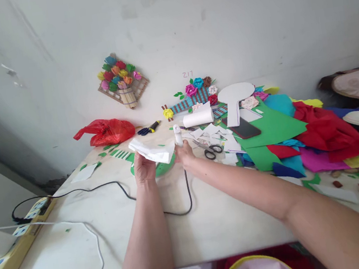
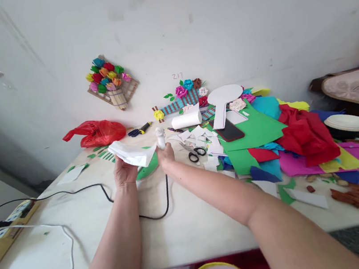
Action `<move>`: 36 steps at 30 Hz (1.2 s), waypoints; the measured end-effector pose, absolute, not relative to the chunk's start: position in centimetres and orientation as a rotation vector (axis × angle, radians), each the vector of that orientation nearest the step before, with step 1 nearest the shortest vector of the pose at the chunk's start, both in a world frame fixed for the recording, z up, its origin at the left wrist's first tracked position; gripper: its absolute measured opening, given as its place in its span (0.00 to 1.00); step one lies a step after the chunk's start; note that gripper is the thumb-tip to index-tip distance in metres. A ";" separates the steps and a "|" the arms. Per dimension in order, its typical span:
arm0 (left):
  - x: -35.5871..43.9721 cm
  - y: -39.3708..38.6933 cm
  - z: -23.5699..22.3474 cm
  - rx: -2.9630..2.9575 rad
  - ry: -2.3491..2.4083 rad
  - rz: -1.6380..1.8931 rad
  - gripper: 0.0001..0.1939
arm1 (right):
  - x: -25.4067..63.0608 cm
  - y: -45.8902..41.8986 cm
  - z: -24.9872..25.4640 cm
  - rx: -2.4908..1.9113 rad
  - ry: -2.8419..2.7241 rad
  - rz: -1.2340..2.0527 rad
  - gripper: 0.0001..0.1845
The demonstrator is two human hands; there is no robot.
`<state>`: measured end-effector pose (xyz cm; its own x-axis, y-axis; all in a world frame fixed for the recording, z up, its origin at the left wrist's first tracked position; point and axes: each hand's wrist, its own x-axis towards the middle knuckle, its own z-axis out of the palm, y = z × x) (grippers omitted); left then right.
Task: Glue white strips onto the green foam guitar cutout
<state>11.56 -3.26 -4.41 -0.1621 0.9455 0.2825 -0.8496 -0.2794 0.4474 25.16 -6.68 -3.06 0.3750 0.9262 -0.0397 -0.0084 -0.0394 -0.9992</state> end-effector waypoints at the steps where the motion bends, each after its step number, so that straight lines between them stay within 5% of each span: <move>1: 11.7 -3.2 -4.5 0.630 0.228 1.744 0.07 | 25.5 -5.3 -2.8 -1.376 -0.886 0.928 0.14; 8: 11.8 -3.0 -4.8 0.754 0.314 1.642 0.10 | 28.6 -2.5 -1.4 -1.049 -0.961 0.876 0.05; 13: 12.0 -3.4 -4.5 0.772 0.399 1.589 0.11 | 30.7 -4.8 0.1 -0.941 -1.181 0.769 0.18; 19: 12.0 -3.3 -4.9 0.844 0.541 1.525 0.11 | 31.8 -6.0 2.4 -0.991 -1.460 0.706 0.21; 29: 12.0 -2.9 -5.5 0.973 0.637 1.442 0.13 | 32.6 -7.4 3.8 -1.000 -1.595 1.092 0.14; 36: 12.1 -3.0 -5.4 1.006 0.679 1.364 0.14 | 32.1 -7.3 3.5 -1.171 -1.605 1.070 0.08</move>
